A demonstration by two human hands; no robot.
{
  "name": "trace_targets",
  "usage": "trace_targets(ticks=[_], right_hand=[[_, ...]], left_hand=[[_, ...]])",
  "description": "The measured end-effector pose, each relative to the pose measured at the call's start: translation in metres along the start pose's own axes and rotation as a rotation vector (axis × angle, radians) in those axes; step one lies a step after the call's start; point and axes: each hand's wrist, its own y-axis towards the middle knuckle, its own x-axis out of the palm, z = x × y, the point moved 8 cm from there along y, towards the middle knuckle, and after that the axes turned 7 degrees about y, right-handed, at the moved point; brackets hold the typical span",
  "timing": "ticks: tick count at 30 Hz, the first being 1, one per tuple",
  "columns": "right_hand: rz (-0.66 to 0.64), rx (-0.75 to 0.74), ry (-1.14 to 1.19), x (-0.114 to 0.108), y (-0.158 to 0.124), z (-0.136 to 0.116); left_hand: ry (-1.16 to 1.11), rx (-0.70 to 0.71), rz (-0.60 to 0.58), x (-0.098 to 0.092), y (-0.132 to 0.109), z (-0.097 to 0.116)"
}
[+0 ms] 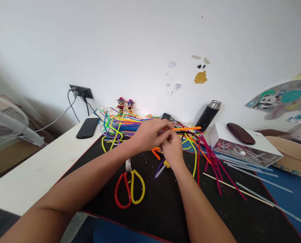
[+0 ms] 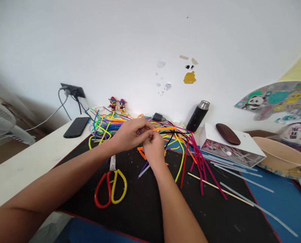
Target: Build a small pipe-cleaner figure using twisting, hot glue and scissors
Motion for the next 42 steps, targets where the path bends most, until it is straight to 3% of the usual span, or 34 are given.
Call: trace_targets(ticks=[4,8,9,11,14,15,17,19,20,28,35,42], right_hand=[[0.005,0.004,0.043,0.000,-0.002,0.000],[-0.024,0.010,0.230,0.003,-0.001,-0.004],[-0.008,0.010,0.264,0.001,-0.001,-0.006],[0.056,0.002,0.297,-0.007,0.001,-0.008],[0.165,0.000,0.307,-0.019,0.003,-0.011],[0.189,0.001,0.317,-0.022,0.003,-0.012],[0.226,0.003,0.344,-0.025,0.003,-0.012],[0.252,0.000,0.356,-0.026,0.004,-0.012],[0.256,0.000,0.357,-0.026,0.004,-0.011],[0.172,0.017,0.332,-0.018,0.004,-0.010],[0.114,0.046,0.369,-0.012,0.004,-0.010],[0.080,0.037,0.406,-0.011,0.006,-0.008]], left_hand=[[-0.077,0.011,0.037,0.002,-0.003,-0.001],[-0.166,0.015,0.222,-0.020,-0.016,0.009],[-0.176,0.014,0.223,-0.022,-0.020,0.013],[-0.241,-0.041,0.037,-0.009,-0.027,0.014],[-0.479,-0.258,-0.364,0.032,-0.045,0.000],[-0.605,-0.346,-0.438,0.043,-0.051,-0.007],[-0.796,-0.503,-0.362,0.050,-0.053,-0.027],[-0.922,-0.615,-0.177,0.046,-0.049,-0.047],[-0.963,-0.640,-0.105,0.043,-0.047,-0.054],[-1.046,-0.679,0.123,0.025,-0.026,-0.066],[-0.932,-0.702,0.134,0.032,-0.025,-0.084],[-0.942,-0.716,0.118,0.031,-0.030,-0.086]])
